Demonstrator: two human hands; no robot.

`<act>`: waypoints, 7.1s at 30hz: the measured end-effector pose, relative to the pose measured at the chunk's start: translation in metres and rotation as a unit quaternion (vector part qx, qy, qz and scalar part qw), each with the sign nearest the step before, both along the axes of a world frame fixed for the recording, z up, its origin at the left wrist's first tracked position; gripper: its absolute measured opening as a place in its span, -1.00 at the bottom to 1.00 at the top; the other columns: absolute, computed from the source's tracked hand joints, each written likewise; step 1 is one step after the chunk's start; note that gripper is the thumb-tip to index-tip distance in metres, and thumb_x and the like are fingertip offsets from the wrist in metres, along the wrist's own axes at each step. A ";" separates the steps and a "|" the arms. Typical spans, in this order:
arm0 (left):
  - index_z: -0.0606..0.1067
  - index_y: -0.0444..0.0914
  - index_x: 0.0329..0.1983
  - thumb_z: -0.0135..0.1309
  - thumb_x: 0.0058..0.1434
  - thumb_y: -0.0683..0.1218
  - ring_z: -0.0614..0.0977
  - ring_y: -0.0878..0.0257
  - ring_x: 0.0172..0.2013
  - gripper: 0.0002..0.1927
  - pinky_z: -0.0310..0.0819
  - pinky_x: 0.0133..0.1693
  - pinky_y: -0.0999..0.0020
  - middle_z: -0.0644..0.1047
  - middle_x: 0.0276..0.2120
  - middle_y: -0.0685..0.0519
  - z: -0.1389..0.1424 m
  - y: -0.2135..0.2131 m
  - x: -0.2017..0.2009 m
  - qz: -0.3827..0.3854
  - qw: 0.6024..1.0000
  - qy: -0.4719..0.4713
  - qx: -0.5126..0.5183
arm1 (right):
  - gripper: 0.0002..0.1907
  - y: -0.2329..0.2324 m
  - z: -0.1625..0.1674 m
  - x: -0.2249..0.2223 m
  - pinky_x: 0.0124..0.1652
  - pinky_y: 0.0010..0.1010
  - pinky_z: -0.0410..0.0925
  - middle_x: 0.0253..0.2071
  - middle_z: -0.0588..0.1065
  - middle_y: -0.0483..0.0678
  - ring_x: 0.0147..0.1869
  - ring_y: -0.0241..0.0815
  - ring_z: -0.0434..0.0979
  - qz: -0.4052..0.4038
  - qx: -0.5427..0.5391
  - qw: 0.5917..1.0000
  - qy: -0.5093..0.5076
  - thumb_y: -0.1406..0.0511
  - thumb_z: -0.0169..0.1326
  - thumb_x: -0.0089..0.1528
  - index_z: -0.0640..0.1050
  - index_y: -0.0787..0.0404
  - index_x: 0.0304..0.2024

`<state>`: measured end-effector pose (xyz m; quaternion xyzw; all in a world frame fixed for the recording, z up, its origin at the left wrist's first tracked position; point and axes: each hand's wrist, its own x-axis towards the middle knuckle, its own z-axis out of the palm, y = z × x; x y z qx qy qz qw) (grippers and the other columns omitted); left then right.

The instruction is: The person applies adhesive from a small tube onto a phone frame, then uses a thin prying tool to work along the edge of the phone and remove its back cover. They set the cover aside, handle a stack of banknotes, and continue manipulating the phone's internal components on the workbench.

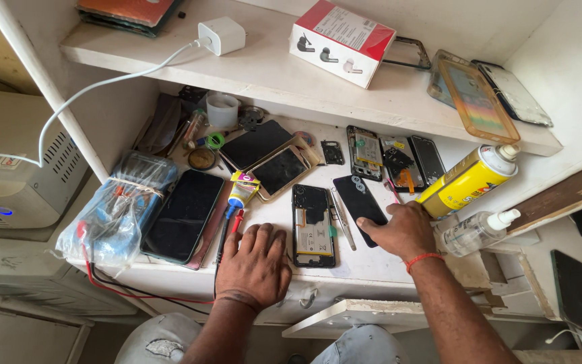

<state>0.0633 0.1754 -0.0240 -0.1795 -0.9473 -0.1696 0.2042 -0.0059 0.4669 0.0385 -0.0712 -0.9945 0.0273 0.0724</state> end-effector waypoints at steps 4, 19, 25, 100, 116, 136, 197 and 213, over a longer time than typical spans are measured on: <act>0.44 -0.17 0.20 -0.05 0.13 0.11 0.42 -0.01 0.18 -0.43 0.16 0.18 -0.14 0.45 0.13 -0.09 0.000 -0.001 0.001 -0.012 1.000 0.001 0.001 | -0.31 -0.015 0.020 0.001 0.13 -0.20 0.42 -0.16 0.63 0.22 0.05 0.09 0.59 -0.048 0.000 0.993 -0.110 -0.17 0.29 -0.01 0.67 0.34 -0.29; 0.37 -0.20 0.29 -0.14 0.22 0.17 0.34 -0.08 0.25 -0.38 0.06 0.23 -0.18 0.38 0.23 -0.19 -0.011 -0.007 0.000 -0.076 0.996 -0.008 -0.034 | -0.66 0.028 -0.010 -0.004 -0.34 -0.28 0.49 -0.32 0.62 0.10 -0.33 -0.14 0.64 -0.038 -0.382 0.923 0.038 0.36 0.30 0.06 0.52 0.36 -0.16; 0.38 -0.20 0.27 -0.13 0.21 0.18 0.34 -0.07 0.27 -0.39 0.07 0.23 -0.20 0.38 0.25 -0.17 -0.010 -0.007 0.003 -0.078 0.997 0.010 -0.024 | -0.75 -0.007 0.018 0.027 -0.32 -0.23 0.42 -0.38 0.60 0.06 -0.35 -0.08 0.59 0.002 -0.153 0.982 0.111 0.31 0.25 0.14 0.57 0.24 -0.15; 0.39 -0.31 0.30 -0.14 0.23 0.15 0.39 -0.08 0.24 -0.34 0.10 0.24 -0.14 0.40 0.26 -0.21 -0.017 -0.014 0.009 -0.082 0.994 0.061 0.023 | -0.42 -0.116 -0.004 0.061 -0.16 -0.27 0.47 -0.22 0.52 0.09 -0.21 -0.07 0.58 0.070 -0.200 0.976 0.042 0.22 0.18 0.06 0.56 0.28 0.14; 0.38 -0.40 0.25 -0.16 0.20 0.37 0.33 -0.11 0.29 -0.15 0.05 0.25 -0.20 0.37 0.28 -0.23 -0.016 -0.015 0.008 -0.094 0.995 0.027 0.000 | -0.33 -0.133 -0.006 0.077 0.07 -0.15 0.35 -0.08 0.48 0.15 0.06 0.10 0.49 0.079 -0.131 0.982 0.109 0.05 0.33 0.02 0.58 0.29 0.07; 0.39 -0.30 0.32 -0.16 0.26 0.42 0.41 -0.08 0.25 -0.16 0.16 0.21 -0.21 0.42 0.24 -0.21 -0.014 -0.012 0.009 -0.101 0.991 0.085 0.029 | -0.28 -0.125 0.000 0.073 0.16 -0.15 0.32 0.04 0.48 0.16 0.17 0.13 0.46 0.085 -0.166 0.981 0.044 0.06 0.37 -0.04 0.54 0.27 0.10; 0.40 -0.03 0.35 -0.09 0.26 0.29 0.40 -0.04 0.22 -0.36 0.15 0.18 -0.19 0.45 0.19 -0.13 -0.001 -0.007 0.005 -0.074 0.996 0.036 0.031 | 0.59 -0.125 0.054 -0.022 0.30 -0.25 0.22 0.31 0.28 0.11 0.37 0.15 0.28 0.329 0.041 0.915 -0.230 0.09 0.64 -0.55 0.09 0.36 0.41; 0.53 -0.23 -0.06 0.02 0.16 0.09 0.44 -0.10 0.13 -0.61 0.02 0.25 -0.32 0.50 -0.01 -0.17 0.043 0.003 -0.016 -0.129 0.986 -0.096 0.042 | 0.64 -0.131 0.051 -0.036 0.34 -0.24 0.16 0.32 0.27 0.06 0.42 0.10 0.20 0.301 0.121 0.912 -0.249 0.08 0.64 -0.58 0.08 0.30 0.45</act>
